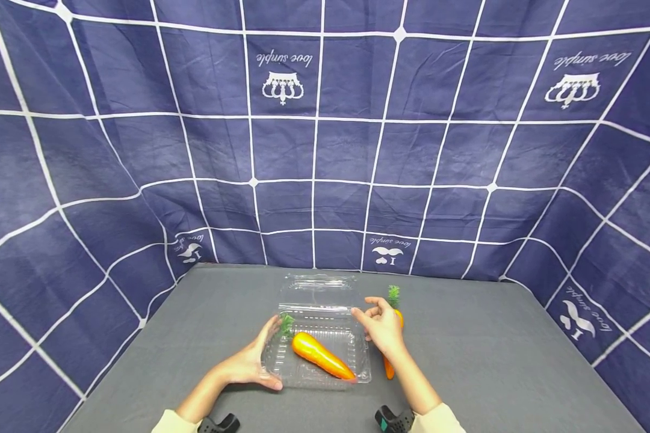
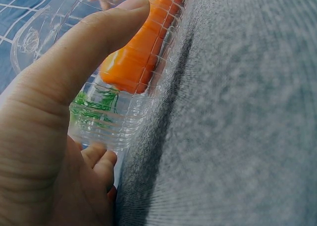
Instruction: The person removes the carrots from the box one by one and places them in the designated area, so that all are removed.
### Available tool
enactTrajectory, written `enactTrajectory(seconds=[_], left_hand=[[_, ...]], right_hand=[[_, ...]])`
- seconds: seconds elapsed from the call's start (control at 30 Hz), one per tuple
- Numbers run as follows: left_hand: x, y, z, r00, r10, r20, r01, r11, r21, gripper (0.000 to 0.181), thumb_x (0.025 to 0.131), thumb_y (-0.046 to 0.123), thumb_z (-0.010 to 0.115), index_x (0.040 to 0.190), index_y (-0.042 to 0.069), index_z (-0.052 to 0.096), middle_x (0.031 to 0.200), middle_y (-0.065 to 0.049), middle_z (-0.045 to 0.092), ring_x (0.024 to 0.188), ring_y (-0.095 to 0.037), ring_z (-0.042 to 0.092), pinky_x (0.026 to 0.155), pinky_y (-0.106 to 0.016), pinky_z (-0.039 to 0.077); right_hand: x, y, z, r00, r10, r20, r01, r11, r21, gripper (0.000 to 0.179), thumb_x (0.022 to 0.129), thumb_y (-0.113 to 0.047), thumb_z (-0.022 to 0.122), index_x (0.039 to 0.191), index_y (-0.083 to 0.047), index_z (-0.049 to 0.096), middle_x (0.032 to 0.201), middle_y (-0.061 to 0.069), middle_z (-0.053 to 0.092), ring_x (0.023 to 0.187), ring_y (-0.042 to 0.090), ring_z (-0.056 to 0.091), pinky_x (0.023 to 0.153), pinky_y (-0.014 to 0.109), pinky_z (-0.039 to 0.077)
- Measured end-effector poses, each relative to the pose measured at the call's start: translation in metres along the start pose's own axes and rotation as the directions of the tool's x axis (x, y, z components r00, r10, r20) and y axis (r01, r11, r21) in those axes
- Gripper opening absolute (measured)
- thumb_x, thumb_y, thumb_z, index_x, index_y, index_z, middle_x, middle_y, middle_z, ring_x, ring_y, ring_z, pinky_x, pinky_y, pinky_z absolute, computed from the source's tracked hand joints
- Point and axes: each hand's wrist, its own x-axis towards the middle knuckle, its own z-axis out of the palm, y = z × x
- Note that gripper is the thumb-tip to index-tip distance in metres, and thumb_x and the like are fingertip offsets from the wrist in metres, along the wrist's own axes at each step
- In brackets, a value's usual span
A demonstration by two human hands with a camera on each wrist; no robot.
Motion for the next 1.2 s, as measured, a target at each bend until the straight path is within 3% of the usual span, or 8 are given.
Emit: enactTrajectory(seconds=[0.23,0.67,0.77,0.97,1.2], left_hand=[[0.001,0.002,0.002,1.0,0.006,0.006,-0.006,1.0,0.01,0.138,0.058,0.027,0.096,0.152,-0.004,0.001,0.155,-0.027,0.022,0.142,-0.042,0.022,0.111,-0.057,0.02],[0.001,0.0,0.003,1.0,0.007,0.006,-0.007,1.0,0.012,0.137,0.057,0.026,0.096,0.152,-0.005,0.002,0.155,-0.024,0.023,0.142,-0.04,0.023,0.111,-0.058,0.02],[0.001,0.0,0.002,1.0,0.01,0.002,-0.01,1.0,0.004,0.137,0.057,0.026,0.096,0.152,-0.005,0.002,0.155,-0.026,0.023,0.141,-0.041,0.023,0.11,-0.059,0.02],[0.0,0.002,0.001,1.0,0.002,0.007,-0.002,1.0,-0.006,0.137,0.058,0.027,0.096,0.152,-0.004,0.002,0.155,-0.026,0.023,0.142,-0.04,0.024,0.11,-0.06,0.02],[0.0,0.002,0.0,1.0,-0.019,0.014,0.02,1.0,-0.012,0.137,0.058,0.027,0.095,0.153,-0.003,0.001,0.156,-0.025,0.022,0.142,-0.038,0.022,0.11,-0.06,0.019]], right_hand=[[-0.003,-0.008,0.017,0.998,-0.022,0.053,0.018,0.998,0.065,0.044,0.083,-0.016,0.079,0.117,0.003,0.059,0.075,0.004,0.058,0.052,0.015,0.052,0.043,0.027,0.049],[-0.011,-0.009,0.048,0.982,-0.087,0.165,0.086,0.996,0.014,0.046,0.083,-0.021,0.079,0.116,0.005,0.06,0.073,0.003,0.058,0.052,0.015,0.054,0.045,0.032,0.052],[-0.012,-0.007,0.053,0.968,-0.103,0.229,0.105,0.994,0.003,0.048,0.083,-0.023,0.078,0.116,0.007,0.059,0.073,0.002,0.058,0.053,0.014,0.055,0.045,0.031,0.052],[-0.011,0.001,0.06,0.92,-0.135,0.367,0.16,0.986,-0.038,0.047,0.082,-0.022,0.078,0.113,0.008,0.06,0.072,0.0,0.061,0.053,0.01,0.053,0.045,0.025,0.049],[-0.011,0.003,0.062,0.883,-0.212,0.419,0.306,0.937,-0.17,0.038,0.079,-0.026,0.08,0.105,-0.002,0.068,0.072,-0.006,0.063,0.055,0.007,0.051,0.05,0.022,0.043]])
